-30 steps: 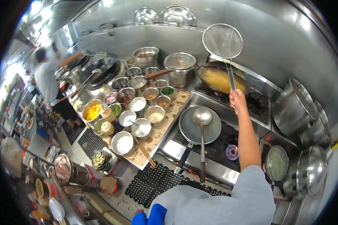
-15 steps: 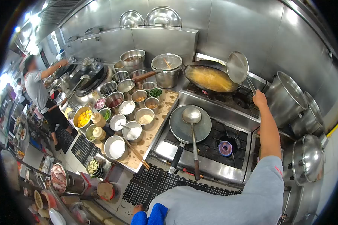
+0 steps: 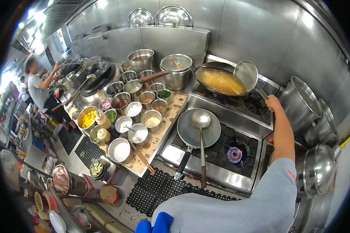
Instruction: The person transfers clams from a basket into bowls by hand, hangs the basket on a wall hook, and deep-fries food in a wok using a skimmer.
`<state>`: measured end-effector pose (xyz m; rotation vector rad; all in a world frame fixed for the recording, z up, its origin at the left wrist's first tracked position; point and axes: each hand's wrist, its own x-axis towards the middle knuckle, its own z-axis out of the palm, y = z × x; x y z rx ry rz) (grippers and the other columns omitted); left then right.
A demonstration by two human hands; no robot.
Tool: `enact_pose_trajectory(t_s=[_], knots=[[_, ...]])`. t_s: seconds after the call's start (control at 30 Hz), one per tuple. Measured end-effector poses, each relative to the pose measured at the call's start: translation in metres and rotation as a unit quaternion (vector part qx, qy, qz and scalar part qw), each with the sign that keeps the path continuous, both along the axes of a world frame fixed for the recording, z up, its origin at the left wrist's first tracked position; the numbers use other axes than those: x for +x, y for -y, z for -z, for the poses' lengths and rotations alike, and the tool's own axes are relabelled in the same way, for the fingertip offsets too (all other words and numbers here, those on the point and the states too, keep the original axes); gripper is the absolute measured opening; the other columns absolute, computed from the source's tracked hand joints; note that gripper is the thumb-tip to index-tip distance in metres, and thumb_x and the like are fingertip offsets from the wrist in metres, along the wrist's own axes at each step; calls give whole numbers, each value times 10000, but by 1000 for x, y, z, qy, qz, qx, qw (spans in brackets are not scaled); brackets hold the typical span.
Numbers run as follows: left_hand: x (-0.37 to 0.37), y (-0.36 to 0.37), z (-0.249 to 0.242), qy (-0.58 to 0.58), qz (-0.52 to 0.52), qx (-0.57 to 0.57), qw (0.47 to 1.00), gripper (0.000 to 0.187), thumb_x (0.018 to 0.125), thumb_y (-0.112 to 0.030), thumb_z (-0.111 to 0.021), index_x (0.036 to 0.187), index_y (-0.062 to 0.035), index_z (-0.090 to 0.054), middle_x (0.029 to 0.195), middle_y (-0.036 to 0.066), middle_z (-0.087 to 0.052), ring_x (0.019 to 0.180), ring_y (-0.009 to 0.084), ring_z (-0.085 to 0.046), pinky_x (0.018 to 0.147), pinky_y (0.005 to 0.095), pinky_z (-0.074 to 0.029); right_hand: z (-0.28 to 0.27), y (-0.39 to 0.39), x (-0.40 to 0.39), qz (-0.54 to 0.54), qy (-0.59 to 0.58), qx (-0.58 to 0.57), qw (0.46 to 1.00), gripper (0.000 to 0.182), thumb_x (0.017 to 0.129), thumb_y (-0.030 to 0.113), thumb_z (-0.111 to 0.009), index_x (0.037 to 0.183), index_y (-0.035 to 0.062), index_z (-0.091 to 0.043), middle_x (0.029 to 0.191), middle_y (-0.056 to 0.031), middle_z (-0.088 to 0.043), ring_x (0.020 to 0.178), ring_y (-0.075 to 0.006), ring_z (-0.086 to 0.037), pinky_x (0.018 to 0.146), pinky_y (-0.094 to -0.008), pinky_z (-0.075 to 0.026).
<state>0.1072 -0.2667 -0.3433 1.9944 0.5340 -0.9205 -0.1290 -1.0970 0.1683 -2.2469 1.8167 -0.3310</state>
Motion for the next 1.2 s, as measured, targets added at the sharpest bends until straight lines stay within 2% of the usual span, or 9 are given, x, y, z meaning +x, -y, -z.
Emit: enact_pose_trajectory(t_s=[0.03,0.13,0.2,0.3,0.4,0.7,0.9,1.0,1.2], knots=[[0,0,2,1,-4,-1,1000,287,827,-175,-547,986,52,-621,883,172,-659,788,263,-645,676,347,-521,0,4,-2,-2,0,0,1000,194,810,79,-525,910,-76,-583,659,-185,-614,486,-262,-600,448,-389,-480],[-2,-4,5,4,-13,-3,1000,286,825,-174,-550,985,52,-621,882,174,-659,781,265,-646,668,349,-524,-1,8,-2,-3,64,72,995,149,813,94,-552,843,-50,-576,607,-115,-575,445,-190,-539,393,-354,-428],[-2,-5,6,6,-17,-6,1000,286,824,-173,-552,985,52,-622,882,175,-659,777,265,-646,663,351,-525,-6,4,4,13,108,146,983,98,816,81,-560,772,-6,-556,569,-46,-520,418,-123,-460,371,-290,-373],[-2,-6,8,8,-24,-8,1000,285,821,-172,-555,984,52,-622,882,177,-659,770,267,-647,655,353,-528,-11,-1,10,33,135,213,967,40,814,70,-547,783,50,-533,561,3,-488,399,-71,-404,372,-242,-324],[-3,-7,9,8,-29,-9,1000,285,819,-171,-558,983,52,-622,881,179,-659,764,268,-648,647,354,-531,-9,-3,9,28,193,255,947,97,833,76,-549,742,70,-514,557,21,-478,394,-49,-387,370,-238,-321],[-3,-8,16,8,-27,-10,1000,283,812,-168,-567,981,52,-623,880,185,-659,744,272,-650,624,360,-539,-8,-20,19,49,314,315,894,187,844,66,-544,668,82,-484,544,32,-465,392,-23,-371,355,-189,-282],[-1,-10,23,9,-17,-20,1000,282,808,-166,-574,979,53,-624,880,189,-659,731,275,-651,609,364,-544,-7,-20,13,56,369,337,864,132,838,56,-546,720,73,-491,555,40,-456,388,-20,-358,357,-180,-275],[-2,-11,28,11,-4,-23,1000,282,806,-165,-577,979,53,-624,879,191,-659,725,276,-652,601,366,-547,-5,-19,7,62,385,339,856,75,853,62,-543,786,43,-515,554,55,-446,380,1,-334,334,-168,-240],[0,-12,26,7,-31,-12,999,281,804,-155,-583,977,62,-621,880,193,-658,708,274,-654,584,366,-552,-14,-21,-2,64,372,317,870,104,847,91,-546,754,65,-508,552,50,-447,374,-11,-331,337,-181,-253]])
